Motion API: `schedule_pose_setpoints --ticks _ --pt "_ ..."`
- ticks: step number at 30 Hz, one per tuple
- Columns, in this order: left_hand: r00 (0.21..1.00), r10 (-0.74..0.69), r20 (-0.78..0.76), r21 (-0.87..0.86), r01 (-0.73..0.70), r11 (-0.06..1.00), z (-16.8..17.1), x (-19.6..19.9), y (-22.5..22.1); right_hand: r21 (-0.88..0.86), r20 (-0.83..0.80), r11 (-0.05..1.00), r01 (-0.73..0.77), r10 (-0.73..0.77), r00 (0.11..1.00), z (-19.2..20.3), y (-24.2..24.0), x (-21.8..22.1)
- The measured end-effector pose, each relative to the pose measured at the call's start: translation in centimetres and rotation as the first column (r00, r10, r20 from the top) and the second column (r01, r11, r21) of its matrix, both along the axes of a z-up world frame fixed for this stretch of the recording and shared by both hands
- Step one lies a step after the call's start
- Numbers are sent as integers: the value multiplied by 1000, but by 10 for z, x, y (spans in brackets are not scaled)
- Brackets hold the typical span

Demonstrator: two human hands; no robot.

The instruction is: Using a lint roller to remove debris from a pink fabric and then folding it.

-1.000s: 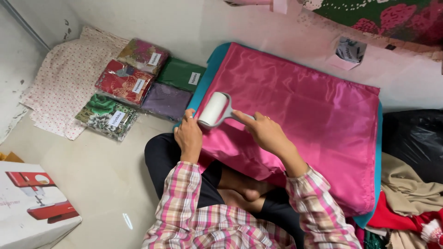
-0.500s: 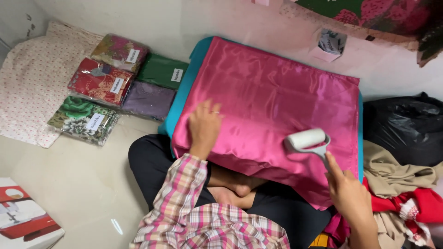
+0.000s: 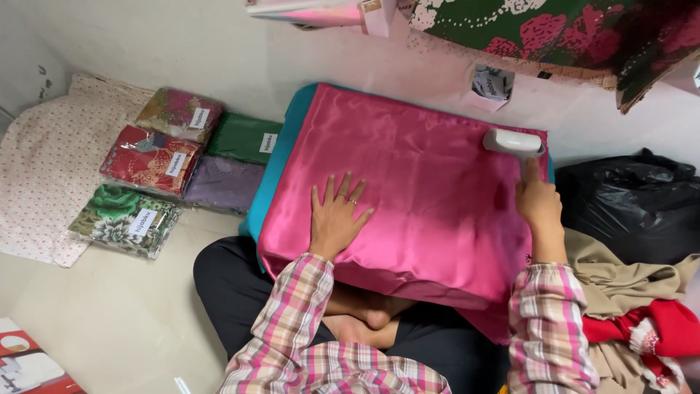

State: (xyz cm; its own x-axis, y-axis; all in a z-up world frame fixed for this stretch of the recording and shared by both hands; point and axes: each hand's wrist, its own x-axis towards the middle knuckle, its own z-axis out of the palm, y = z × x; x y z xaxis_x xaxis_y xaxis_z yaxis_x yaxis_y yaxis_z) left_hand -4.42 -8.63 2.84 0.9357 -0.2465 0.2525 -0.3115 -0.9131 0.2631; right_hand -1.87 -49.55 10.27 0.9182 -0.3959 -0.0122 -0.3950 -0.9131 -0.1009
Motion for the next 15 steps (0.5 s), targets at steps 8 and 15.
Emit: schedule_pose_setpoints --ticks 8,15 --pt "999 1 -38 26 0 1000 2 0 0 -15 -115 999 28 -30 993 40 37 -122" --pt "1000 3 -25 37 -2 999 0 1 0 -140 226 990 32 0 974 119 -20 -199"
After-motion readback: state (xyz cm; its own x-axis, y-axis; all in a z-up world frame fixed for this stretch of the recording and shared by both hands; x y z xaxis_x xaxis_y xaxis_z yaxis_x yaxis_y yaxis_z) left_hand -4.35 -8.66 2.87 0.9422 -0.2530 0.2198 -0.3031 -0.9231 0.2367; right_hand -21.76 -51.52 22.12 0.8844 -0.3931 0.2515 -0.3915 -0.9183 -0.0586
